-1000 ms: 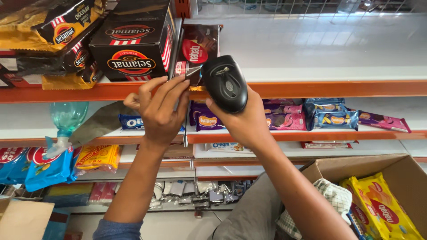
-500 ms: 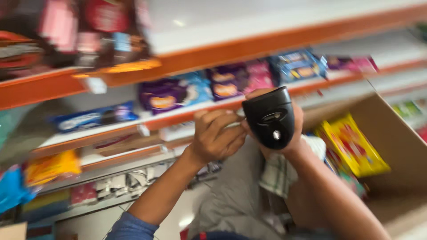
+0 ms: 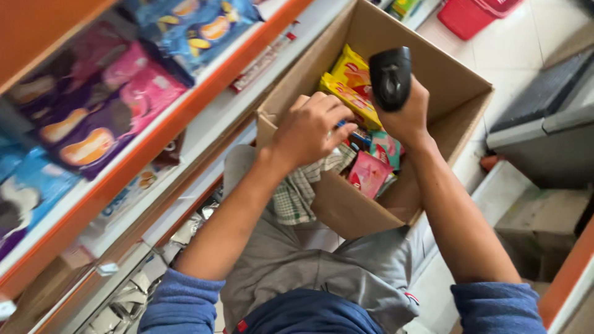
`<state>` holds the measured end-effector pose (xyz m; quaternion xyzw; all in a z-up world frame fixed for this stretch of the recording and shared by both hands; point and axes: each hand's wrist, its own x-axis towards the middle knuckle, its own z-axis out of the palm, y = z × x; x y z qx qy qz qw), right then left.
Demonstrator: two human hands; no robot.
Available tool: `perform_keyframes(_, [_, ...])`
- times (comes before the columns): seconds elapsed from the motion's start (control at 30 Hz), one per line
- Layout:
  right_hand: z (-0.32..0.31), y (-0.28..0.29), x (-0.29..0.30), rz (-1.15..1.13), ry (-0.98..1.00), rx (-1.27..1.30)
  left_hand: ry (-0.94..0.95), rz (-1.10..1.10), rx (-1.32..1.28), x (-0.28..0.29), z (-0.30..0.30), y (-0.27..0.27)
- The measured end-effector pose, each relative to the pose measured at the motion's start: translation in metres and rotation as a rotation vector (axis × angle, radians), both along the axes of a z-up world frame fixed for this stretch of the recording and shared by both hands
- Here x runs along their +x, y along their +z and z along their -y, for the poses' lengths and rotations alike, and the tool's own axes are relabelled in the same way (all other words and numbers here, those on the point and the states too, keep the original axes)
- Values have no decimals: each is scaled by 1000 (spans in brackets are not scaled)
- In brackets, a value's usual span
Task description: The person sprays cleaner on a retail shelf and wipes it with a cloth, then sits on the floor to scan packages of snacks with a handheld scanner and place them into a cardboard box.
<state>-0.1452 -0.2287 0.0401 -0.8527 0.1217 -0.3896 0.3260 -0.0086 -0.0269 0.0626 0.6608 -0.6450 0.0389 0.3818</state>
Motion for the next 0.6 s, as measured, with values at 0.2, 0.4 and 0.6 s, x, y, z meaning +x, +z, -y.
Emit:
perform_keyframes(0.2, [34, -40, -2, -346, -143, -20, 55, -147, 952, 13, 36, -26])
perform_keyframes(0.4, [27, -66, -1, -655, 83, -3, 75, -76, 1171, 9, 35, -22])
perform_keyframes(0.6, [43, -96, 11, -635, 253, -219, 63, -75, 1198, 17, 38, -24])
